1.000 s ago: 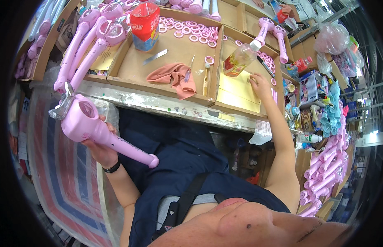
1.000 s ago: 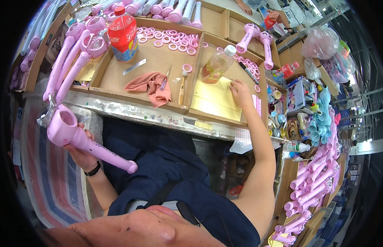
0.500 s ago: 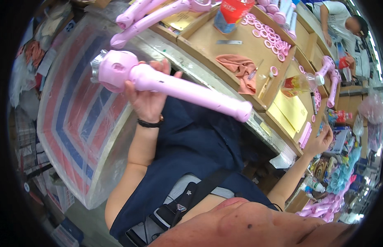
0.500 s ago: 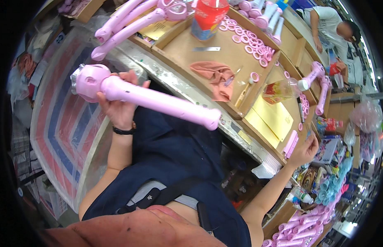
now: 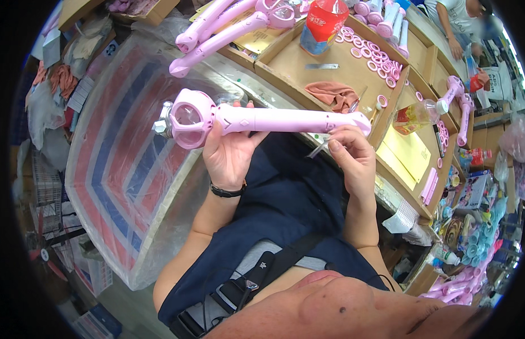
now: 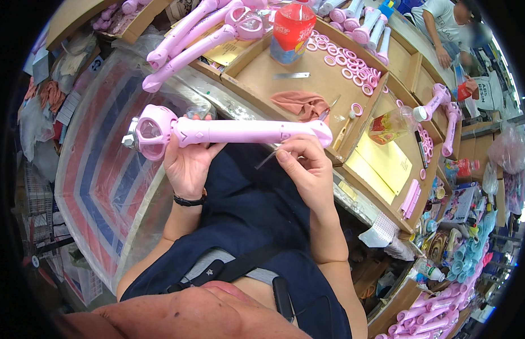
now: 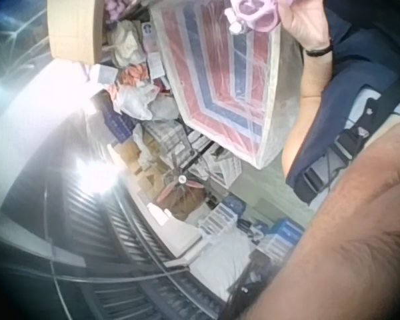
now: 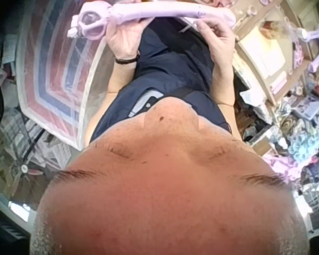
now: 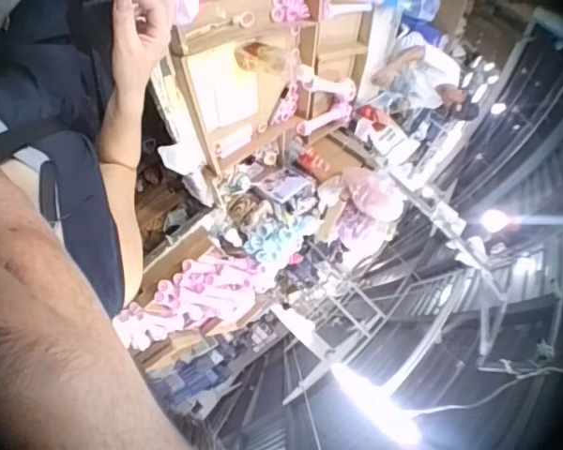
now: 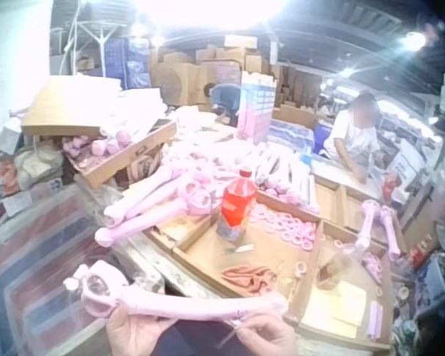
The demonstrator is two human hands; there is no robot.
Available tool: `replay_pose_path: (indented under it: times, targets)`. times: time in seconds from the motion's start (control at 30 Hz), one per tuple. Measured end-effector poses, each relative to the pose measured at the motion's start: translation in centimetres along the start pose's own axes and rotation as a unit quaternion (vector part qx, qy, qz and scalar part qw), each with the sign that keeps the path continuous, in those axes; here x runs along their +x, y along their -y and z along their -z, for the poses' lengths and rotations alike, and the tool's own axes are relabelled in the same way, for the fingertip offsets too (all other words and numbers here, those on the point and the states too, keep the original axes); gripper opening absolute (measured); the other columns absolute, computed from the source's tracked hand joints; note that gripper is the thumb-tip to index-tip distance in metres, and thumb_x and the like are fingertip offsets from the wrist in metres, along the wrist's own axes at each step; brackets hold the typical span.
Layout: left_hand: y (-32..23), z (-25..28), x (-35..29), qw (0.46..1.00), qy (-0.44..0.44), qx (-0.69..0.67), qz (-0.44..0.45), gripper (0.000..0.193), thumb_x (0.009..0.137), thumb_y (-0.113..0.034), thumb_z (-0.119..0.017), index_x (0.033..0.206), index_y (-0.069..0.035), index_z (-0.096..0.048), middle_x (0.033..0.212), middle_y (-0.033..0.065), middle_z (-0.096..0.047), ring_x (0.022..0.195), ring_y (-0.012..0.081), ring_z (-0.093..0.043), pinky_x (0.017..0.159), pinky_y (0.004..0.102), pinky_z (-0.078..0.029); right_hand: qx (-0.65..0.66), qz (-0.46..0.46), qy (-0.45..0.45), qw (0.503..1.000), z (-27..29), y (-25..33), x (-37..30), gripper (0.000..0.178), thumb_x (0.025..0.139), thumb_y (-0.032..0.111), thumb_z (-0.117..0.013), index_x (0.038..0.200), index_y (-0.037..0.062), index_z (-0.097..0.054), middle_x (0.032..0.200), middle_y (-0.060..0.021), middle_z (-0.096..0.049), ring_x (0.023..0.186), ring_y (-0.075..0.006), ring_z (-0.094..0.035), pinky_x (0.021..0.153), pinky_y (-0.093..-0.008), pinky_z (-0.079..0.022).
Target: The person assembles a pink plastic toy wand by inserting a small metal piece into the head, wiping the wand with a cloth, and attaching a small pink ring to the top. The person repeats this process for multiple wands.
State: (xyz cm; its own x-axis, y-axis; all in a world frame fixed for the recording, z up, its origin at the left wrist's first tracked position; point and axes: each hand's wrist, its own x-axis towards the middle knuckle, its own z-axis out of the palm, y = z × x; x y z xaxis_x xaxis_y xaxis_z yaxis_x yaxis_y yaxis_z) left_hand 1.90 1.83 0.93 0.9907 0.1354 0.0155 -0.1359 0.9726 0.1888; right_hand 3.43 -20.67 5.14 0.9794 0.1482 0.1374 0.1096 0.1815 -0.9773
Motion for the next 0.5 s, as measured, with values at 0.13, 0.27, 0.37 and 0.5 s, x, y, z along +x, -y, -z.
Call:
replay_pose_path:
  times: [0.13, 0.27, 0.37, 0.5]
  targets:
    - [0.2, 0.4, -0.2, 1.000, 0.011, 0.010, -0.007, 0.035, 0.091, -0.014, -0.056, 0.124, -0.010, -0.046, 0.128, 0.0087, -0.051, 0.130, 0.0300, -0.038, 0.105, 0.0677, -0.022, 0.011, -0.038, -0.018, 0.999, 0.2, 0.6, 0.0, 0.007, 0.088, 0.006, -0.062, 0.094, 0.0015, -0.060, 0.080, 0.0026, -0.057, 0.068, -0.0034, -0.048, 0.064, -0.0169, -0.039]
    - [0.8, 0.5, -0.5, 1.000, 0.007, 0.013, 0.003, 0.035, 0.093, -0.014, -0.054, 0.126, -0.010, -0.044, 0.130, 0.0063, -0.050, 0.130, 0.0284, -0.037, 0.105, 0.0661, -0.025, 0.010, -0.083, -0.040, 0.996, 0.0, 0.7, 0.1, 0.009, 0.088, 0.008, -0.063, 0.092, 0.0012, -0.059, 0.080, 0.0029, -0.058, 0.070, -0.0022, -0.050, 0.062, -0.0162, -0.039]
    - [1.1, 0.3, -1.0, 0.999, 0.014, 0.042, -0.001, 0.037, 0.094, -0.016, -0.052, 0.129, -0.011, -0.043, 0.132, 0.0040, -0.048, 0.131, 0.0277, -0.037, 0.104, 0.0638, -0.029, -0.005, -0.097, -0.055, 0.994, -0.6, 0.6, 0.6, 0.009, 0.088, 0.008, -0.064, 0.092, 0.0005, -0.059, 0.082, 0.0016, -0.060, 0.071, -0.0025, -0.052, 0.063, -0.0164, -0.041]
    - [1.4, 0.0, -1.4, 0.996, 0.035, 0.080, -0.019, 0.038, 0.095, -0.016, -0.051, 0.132, -0.013, -0.041, 0.135, 0.0026, -0.045, 0.131, 0.0269, -0.037, 0.103, 0.0615, -0.032, -0.017, -0.099, -0.063, 0.993, -1.4, 0.3, 1.2, 0.010, 0.087, 0.008, -0.064, 0.091, -0.0001, -0.060, 0.084, -0.0002, -0.062, 0.072, -0.0031, -0.055, 0.065, -0.0166, -0.044]
